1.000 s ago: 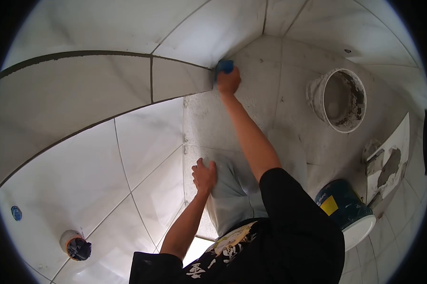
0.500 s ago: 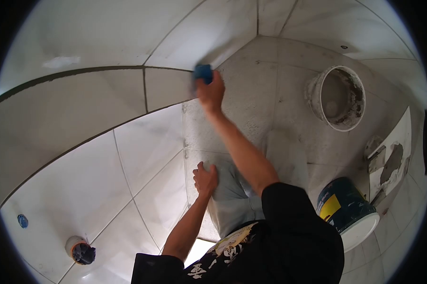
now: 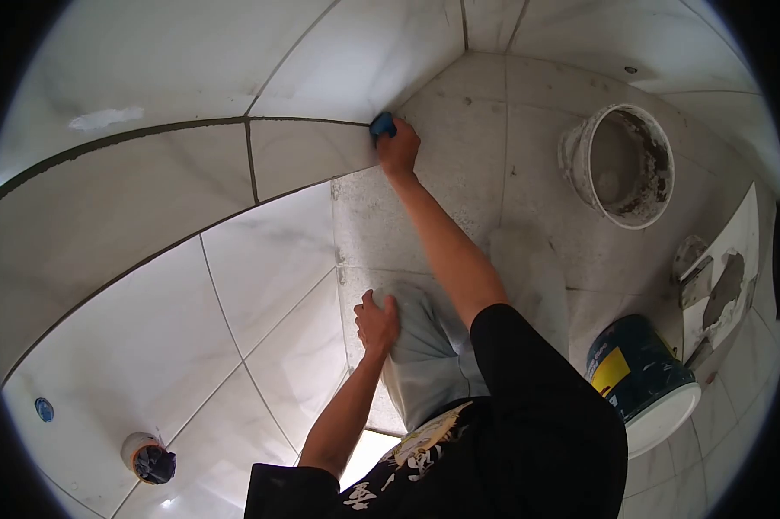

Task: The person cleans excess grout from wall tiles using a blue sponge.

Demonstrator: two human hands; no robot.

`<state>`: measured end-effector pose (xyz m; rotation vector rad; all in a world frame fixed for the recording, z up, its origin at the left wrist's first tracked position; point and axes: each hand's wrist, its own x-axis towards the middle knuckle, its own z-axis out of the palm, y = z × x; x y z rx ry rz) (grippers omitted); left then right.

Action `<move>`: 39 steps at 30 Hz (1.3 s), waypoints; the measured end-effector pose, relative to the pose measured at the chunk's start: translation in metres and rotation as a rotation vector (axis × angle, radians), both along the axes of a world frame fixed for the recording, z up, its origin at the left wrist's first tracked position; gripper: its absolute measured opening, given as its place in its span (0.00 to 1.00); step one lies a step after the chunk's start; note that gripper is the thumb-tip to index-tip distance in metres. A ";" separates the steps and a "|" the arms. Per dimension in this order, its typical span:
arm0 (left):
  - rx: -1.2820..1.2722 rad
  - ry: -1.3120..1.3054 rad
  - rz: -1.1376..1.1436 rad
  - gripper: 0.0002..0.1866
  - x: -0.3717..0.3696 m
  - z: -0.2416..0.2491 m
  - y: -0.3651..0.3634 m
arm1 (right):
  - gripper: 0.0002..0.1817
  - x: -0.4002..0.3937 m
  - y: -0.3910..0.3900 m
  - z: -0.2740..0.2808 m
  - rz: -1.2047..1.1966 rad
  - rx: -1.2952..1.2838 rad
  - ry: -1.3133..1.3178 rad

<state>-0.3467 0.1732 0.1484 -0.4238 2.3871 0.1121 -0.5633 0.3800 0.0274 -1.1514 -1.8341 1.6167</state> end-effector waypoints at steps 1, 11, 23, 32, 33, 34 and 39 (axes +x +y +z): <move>-0.012 0.014 -0.021 0.36 0.003 0.001 -0.001 | 0.11 -0.003 0.001 0.007 -0.002 -0.081 -0.052; -0.003 -0.026 0.023 0.37 0.003 0.005 0.000 | 0.12 -0.003 0.005 0.002 0.166 0.007 -0.214; -0.013 -0.029 0.004 0.38 0.004 0.005 0.005 | 0.25 0.017 -0.011 0.207 0.065 0.180 0.749; -0.029 -0.025 0.014 0.38 0.003 0.003 0.003 | 0.15 0.017 0.020 0.009 -0.071 0.074 -0.142; -0.039 -0.030 0.029 0.38 0.007 0.006 -0.001 | 0.15 0.021 0.025 0.010 -0.054 0.065 -0.147; -0.023 -0.016 0.030 0.38 0.004 0.004 0.003 | 0.16 0.016 0.041 0.006 -0.215 0.030 -0.152; -0.014 -0.020 0.036 0.38 0.002 0.003 0.003 | 0.14 -0.023 -0.012 -0.025 -0.088 0.153 -0.197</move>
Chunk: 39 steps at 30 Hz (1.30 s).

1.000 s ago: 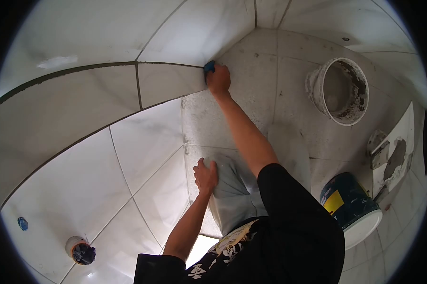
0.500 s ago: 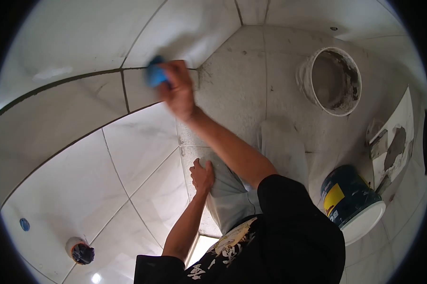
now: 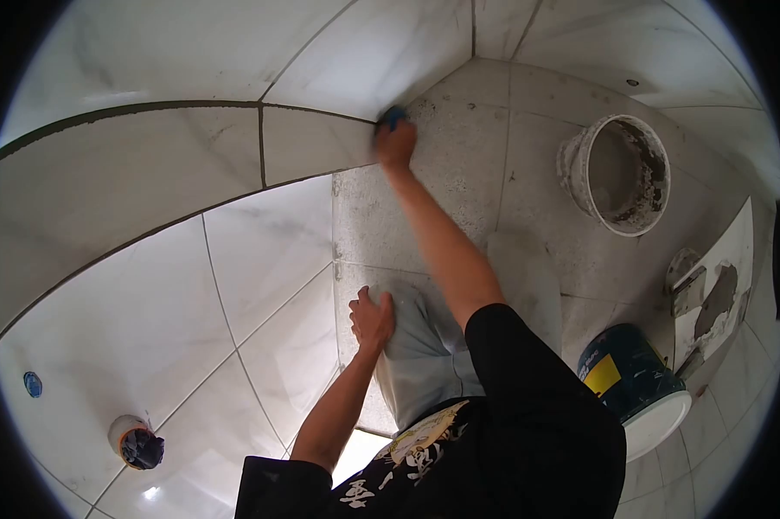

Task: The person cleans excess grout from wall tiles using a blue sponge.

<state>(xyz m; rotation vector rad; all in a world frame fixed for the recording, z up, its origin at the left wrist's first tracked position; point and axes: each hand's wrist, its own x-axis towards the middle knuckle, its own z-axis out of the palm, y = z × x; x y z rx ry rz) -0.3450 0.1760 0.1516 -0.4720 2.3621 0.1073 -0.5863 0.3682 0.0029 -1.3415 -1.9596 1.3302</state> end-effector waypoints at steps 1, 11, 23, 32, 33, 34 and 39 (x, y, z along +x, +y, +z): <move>0.005 0.005 -0.004 0.38 0.000 -0.002 -0.001 | 0.14 0.009 0.002 0.000 0.002 -0.002 -0.003; 0.005 0.007 0.001 0.37 0.000 -0.002 -0.003 | 0.10 0.025 0.016 0.006 0.294 -0.082 0.133; -0.001 -0.006 0.009 0.38 -0.002 0.002 0.001 | 0.10 0.027 0.033 -0.002 0.249 -0.208 0.098; 0.014 -0.007 0.007 0.38 -0.003 0.005 -0.001 | 0.10 0.026 0.027 0.017 0.280 -0.233 0.113; 0.018 0.006 -0.004 0.38 -0.006 0.002 0.000 | 0.10 0.015 0.021 0.022 0.272 -0.226 0.127; 0.004 0.010 0.002 0.38 -0.006 0.000 0.001 | 0.11 0.007 0.014 0.025 0.221 -0.237 0.122; -0.025 0.002 -0.003 0.38 0.001 0.006 0.004 | 0.11 0.023 0.012 0.127 0.264 -0.256 0.328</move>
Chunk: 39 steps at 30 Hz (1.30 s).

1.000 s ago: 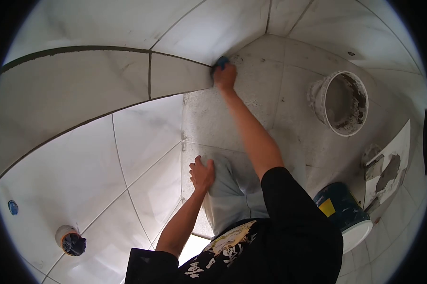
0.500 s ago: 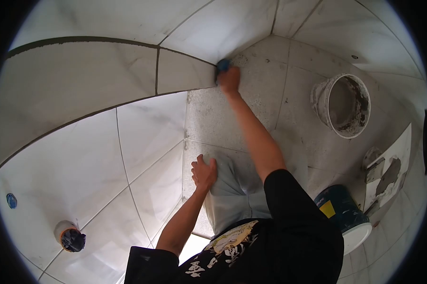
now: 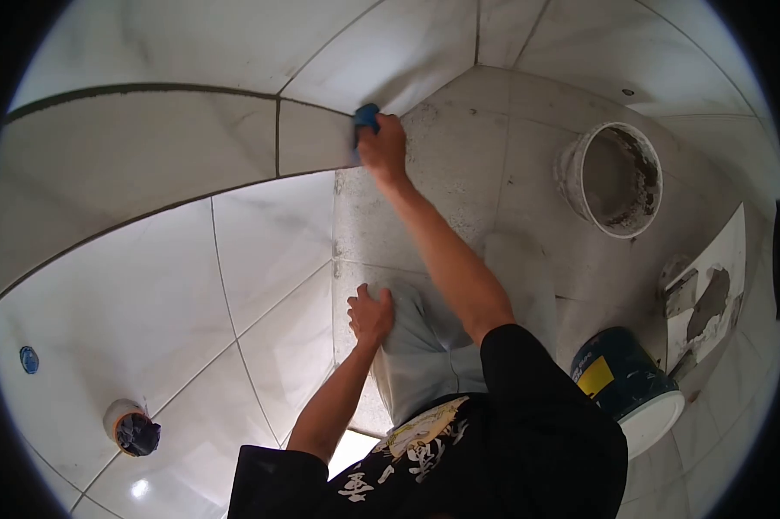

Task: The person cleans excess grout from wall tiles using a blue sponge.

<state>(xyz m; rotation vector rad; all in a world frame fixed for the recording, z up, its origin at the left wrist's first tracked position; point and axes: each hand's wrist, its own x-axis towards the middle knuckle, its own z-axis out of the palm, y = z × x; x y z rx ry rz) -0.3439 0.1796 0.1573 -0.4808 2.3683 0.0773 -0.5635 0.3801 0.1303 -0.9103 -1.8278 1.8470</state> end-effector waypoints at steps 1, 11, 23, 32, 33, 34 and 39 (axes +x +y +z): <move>-0.004 -0.006 0.009 0.37 -0.001 -0.001 0.000 | 0.09 0.006 -0.002 0.035 0.008 -0.086 0.041; -0.003 -0.017 -0.022 0.36 0.000 -0.008 -0.001 | 0.31 0.021 -0.005 0.002 -0.092 0.181 0.500; -0.013 -0.006 0.009 0.39 0.000 0.002 0.000 | 0.13 -0.009 -0.017 0.153 -0.064 -0.242 0.094; 0.100 0.139 0.054 0.36 0.030 -0.010 -0.029 | 0.18 0.068 0.111 0.409 0.394 -0.354 1.056; 0.138 0.168 0.062 0.35 0.037 -0.012 -0.036 | 0.18 0.088 0.142 0.401 0.354 -0.161 0.970; 0.170 0.205 0.047 0.33 0.042 -0.011 -0.042 | 0.16 0.119 0.172 0.389 0.413 -0.118 0.865; 0.396 0.407 0.030 0.34 0.069 -0.019 -0.070 | 0.28 0.219 0.323 0.206 0.408 -0.088 0.055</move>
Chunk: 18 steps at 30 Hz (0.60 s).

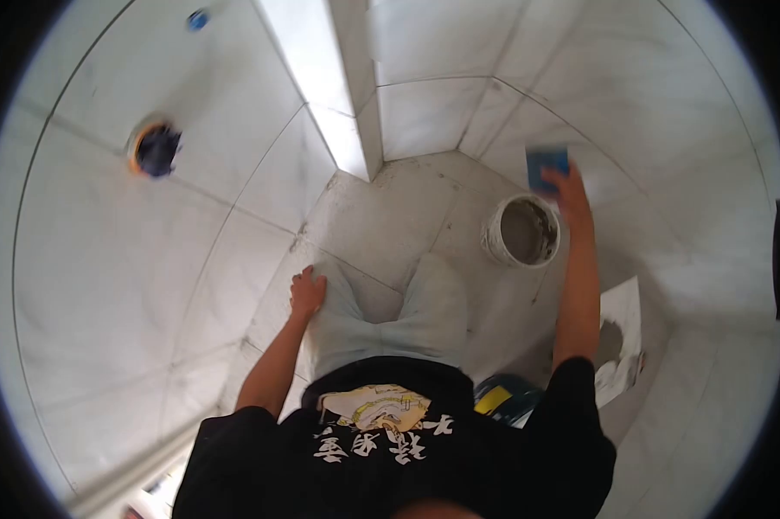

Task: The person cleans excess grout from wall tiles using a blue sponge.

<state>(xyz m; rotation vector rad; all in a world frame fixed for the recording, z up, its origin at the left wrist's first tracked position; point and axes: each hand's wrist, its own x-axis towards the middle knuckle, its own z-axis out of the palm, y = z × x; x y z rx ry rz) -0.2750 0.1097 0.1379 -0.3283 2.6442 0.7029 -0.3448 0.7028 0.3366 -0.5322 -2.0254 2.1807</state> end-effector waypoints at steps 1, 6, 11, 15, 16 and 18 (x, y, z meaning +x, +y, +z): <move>0.016 -0.006 0.052 0.34 0.010 -0.003 -0.013 | 0.35 0.016 0.022 -0.036 -0.040 0.152 -0.251; 0.241 0.007 0.228 0.33 0.074 0.012 -0.046 | 0.38 0.046 0.043 -0.152 0.057 0.338 -0.757; 0.330 -0.054 0.443 0.32 0.182 0.000 -0.096 | 0.34 0.044 0.066 -0.307 0.413 0.995 -0.602; 0.223 -0.207 0.460 0.30 0.261 -0.005 -0.114 | 0.30 0.053 0.107 -0.378 0.643 1.068 -0.595; 0.222 -0.207 0.361 0.30 0.287 -0.030 -0.128 | 0.30 0.044 0.053 -0.292 0.894 1.094 -0.774; 0.227 -0.205 0.251 0.29 0.302 -0.053 -0.143 | 0.30 0.053 0.053 -0.257 0.715 1.079 -0.703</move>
